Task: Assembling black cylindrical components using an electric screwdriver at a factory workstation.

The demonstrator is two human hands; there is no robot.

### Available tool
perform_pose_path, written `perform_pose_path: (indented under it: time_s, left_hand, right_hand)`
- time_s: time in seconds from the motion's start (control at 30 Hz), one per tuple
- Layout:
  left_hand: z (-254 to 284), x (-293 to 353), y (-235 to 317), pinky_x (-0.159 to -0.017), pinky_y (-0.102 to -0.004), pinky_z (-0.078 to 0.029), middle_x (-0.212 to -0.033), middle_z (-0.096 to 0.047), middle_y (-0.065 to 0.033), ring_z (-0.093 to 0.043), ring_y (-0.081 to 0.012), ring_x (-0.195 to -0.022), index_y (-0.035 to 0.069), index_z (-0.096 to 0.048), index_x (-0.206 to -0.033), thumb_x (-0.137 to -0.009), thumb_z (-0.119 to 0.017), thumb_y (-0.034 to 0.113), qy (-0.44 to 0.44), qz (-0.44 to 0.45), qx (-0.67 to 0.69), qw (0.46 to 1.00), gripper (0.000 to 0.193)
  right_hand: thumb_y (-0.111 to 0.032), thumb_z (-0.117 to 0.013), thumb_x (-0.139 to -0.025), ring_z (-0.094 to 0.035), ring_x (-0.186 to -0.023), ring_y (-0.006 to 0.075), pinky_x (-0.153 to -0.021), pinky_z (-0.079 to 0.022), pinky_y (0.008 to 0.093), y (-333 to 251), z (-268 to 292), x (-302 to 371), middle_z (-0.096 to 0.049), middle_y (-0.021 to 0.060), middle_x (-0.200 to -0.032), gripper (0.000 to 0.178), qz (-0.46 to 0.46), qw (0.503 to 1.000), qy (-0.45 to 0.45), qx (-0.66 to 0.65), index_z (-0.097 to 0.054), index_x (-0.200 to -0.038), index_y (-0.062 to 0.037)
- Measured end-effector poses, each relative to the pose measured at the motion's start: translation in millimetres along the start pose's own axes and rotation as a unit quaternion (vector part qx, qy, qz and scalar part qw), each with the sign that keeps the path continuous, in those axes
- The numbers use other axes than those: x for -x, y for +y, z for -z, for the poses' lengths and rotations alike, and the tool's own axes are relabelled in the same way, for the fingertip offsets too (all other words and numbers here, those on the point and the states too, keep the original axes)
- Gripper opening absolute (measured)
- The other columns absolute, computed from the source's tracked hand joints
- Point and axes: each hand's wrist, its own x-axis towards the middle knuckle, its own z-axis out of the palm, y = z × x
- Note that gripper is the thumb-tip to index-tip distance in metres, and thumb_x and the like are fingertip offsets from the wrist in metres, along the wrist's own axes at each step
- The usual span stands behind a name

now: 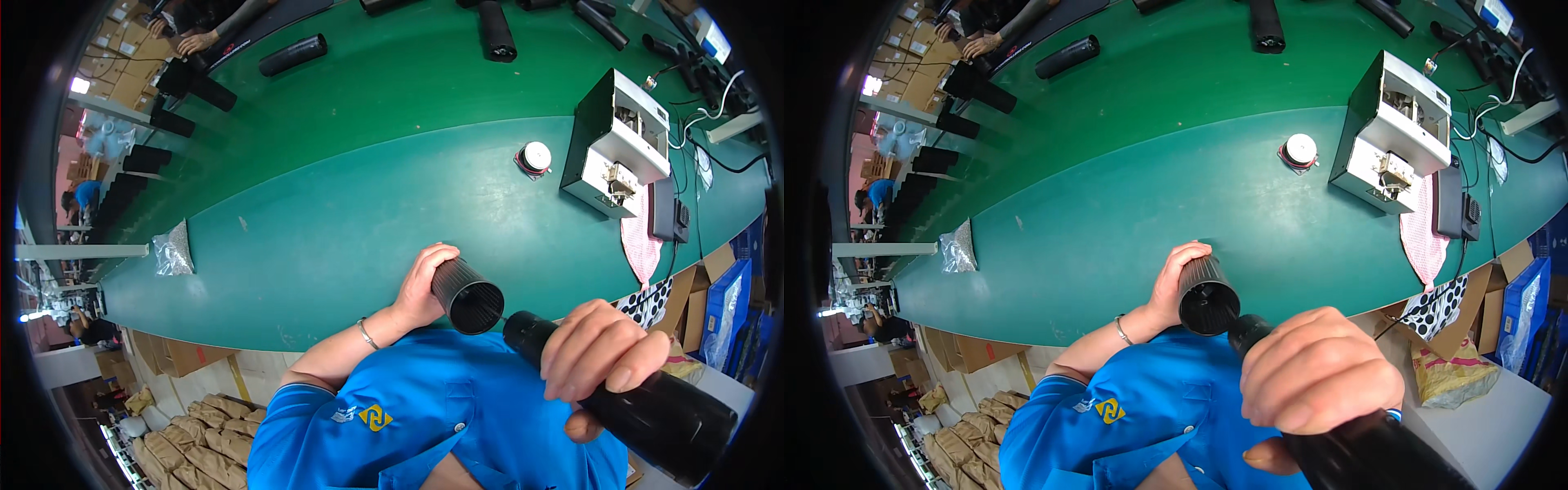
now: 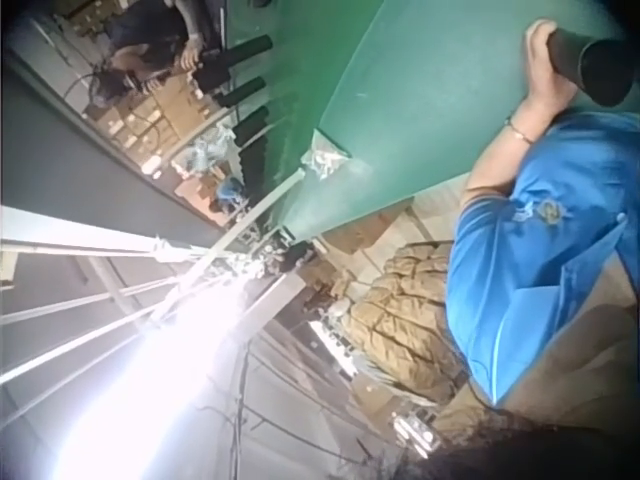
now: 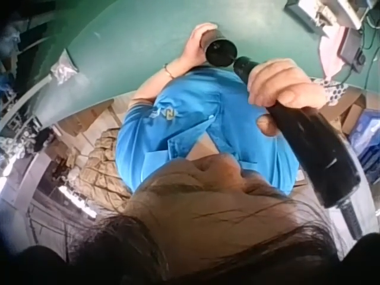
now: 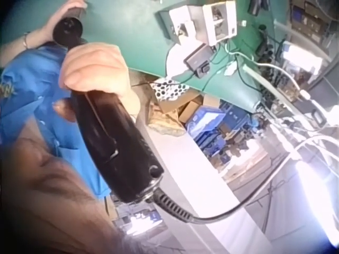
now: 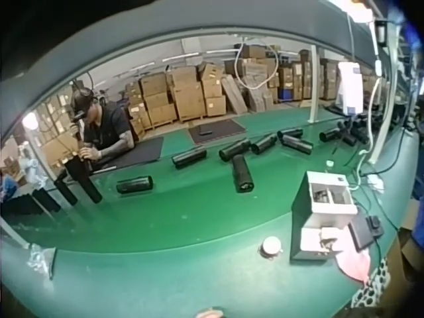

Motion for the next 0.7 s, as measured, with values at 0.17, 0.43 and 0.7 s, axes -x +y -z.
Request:
perform_pose_path:
  time_s: [0.17,0.43,0.7]
  left_hand:
    - [-3.4,6.5,1.3,-0.082,-0.0333,-0.04,-0.105,-0.046,-0.0118,-0.047,-0.0267,-0.095,0.004,-0.038,-0.108,-0.055,-0.066,-0.003,0.016,0.005,0.036,0.999,0.06]
    - [7.0,14.0,-6.3,-0.087,-0.0346,-0.036,-0.11,-0.044,-0.013,-0.044,-0.0258,-0.101,0.003,-0.035,-0.111,-0.055,-0.071,0.002,0.012,0.005,0.032,0.999,0.066]
    - [40.9,-21.3,10.7,-0.075,-0.0288,-0.042,-0.1,-0.047,-0.0142,-0.049,-0.0207,-0.088,-0.001,-0.035,-0.112,-0.074,-0.059,0.019,0.045,0.274,0.221,0.935,0.049]
  right_hand:
    - [-0.007,-0.071,-0.06,-0.059,-0.059,0.0158,-0.052,-0.049,0.0231,-7.8,10.0,0.6,-0.057,0.0059,-0.071,0.051,-0.016,0.997,-0.071,0.011,-0.04,-0.1,-0.0113]
    - [0.003,-0.061,-0.061,-0.05,-0.055,0.009,-0.054,-0.044,0.0221,-66.2,40.6,6.9,-0.052,0.0038,-0.07,0.036,0.202,0.969,0.123,-0.067,-0.045,-0.092,-0.0057]
    - [-0.006,-0.044,-0.079,-0.043,-0.059,0.012,-0.058,-0.036,0.0224,4.5,37.4,26.8,-0.047,0.0061,-0.075,0.033,0.028,0.949,0.301,0.086,-0.034,-0.11,-0.001]
